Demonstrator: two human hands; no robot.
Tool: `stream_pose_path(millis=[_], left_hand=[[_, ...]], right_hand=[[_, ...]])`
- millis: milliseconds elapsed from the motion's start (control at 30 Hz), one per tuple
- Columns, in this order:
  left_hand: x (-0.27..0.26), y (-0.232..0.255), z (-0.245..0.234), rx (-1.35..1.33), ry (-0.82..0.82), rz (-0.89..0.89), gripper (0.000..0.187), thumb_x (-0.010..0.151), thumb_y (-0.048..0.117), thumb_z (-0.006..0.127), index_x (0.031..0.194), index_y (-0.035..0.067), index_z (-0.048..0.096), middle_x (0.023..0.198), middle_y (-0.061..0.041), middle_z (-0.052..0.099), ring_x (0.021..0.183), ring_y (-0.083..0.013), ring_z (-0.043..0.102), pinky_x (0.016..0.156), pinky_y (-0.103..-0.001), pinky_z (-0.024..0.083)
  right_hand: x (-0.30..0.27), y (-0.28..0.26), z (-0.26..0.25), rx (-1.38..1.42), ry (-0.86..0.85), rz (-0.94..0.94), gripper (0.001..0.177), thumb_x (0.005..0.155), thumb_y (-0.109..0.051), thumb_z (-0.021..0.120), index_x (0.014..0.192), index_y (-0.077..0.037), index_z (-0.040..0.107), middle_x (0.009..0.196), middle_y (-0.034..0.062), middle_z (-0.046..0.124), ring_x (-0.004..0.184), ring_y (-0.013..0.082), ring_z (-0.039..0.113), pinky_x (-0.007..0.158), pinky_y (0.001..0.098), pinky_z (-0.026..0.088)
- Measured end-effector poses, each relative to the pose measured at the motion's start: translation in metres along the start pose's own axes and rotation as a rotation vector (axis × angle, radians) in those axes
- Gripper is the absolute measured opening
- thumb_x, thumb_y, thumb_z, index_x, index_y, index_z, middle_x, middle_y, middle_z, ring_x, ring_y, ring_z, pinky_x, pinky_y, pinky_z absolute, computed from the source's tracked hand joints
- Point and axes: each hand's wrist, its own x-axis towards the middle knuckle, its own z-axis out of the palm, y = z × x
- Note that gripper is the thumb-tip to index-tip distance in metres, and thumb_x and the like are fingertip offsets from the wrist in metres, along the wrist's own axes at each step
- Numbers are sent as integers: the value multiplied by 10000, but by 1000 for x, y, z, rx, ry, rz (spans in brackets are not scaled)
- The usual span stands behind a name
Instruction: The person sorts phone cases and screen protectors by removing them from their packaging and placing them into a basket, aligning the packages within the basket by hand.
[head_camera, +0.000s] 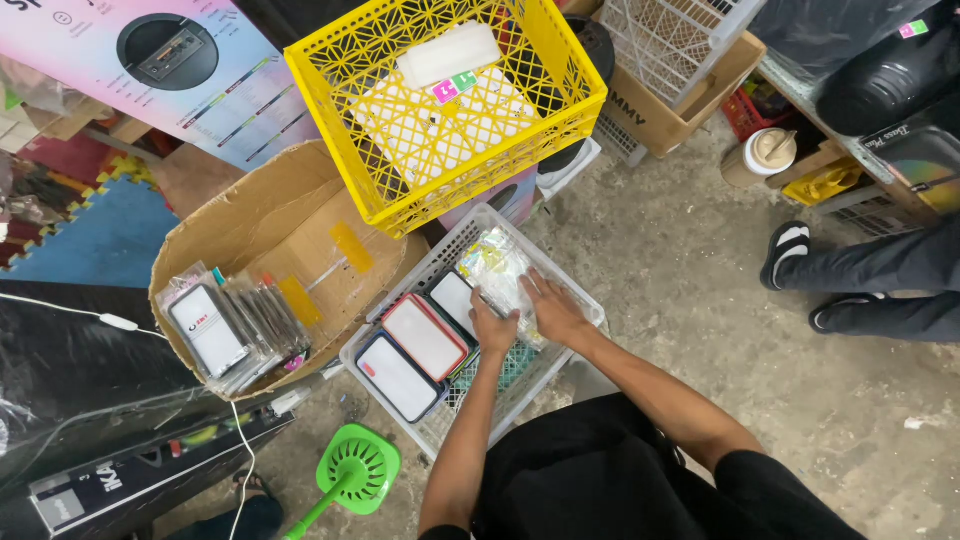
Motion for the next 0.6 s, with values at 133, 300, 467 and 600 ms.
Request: stream_pose_path(millis=[133, 300, 467, 600], left_hand=[[-7, 19, -22, -111, 89, 38, 1111, 675, 117, 904, 1542, 79, 211, 1323, -297, 485, 1239, -458, 506, 1078, -485, 411], [-2, 16, -23, -151, 8, 139, 1090, 690, 85, 886, 1593, 180, 282, 1297, -263, 499, 1154, -391, 596, 958, -422, 547], [6, 10, -17, -130, -115, 23, 1020, 705, 95, 852, 1581, 206, 341, 1280, -198, 528, 964, -316, 700, 843, -366, 600], [10, -7, -10, -67, -130, 1, 942, 720, 116, 861, 1545, 205, 416, 1211, -174, 570, 905, -267, 700, 841, -359, 583]], right_hand=[[-24, -8, -19, 119, 116, -70, 818, 795, 19, 640, 1553, -39, 336, 1634, 240, 262, 1436, 458, 365, 1180, 514, 308], [-33, -14, -28, 194, 161, -81, 724, 814, 27, 615, 1508, -22, 413, 1597, 263, 324, 1460, 435, 344, 1196, 453, 311], [-14, 12, 11, 58, 22, -3, 766, 766, 74, 599, 1500, -43, 419, 1613, 268, 273, 1466, 449, 310, 1197, 461, 306], [-11, 20, 24, 26, -40, 33, 748, 763, 90, 588, 1483, -51, 445, 1611, 264, 276, 1461, 456, 311, 1195, 472, 301]])
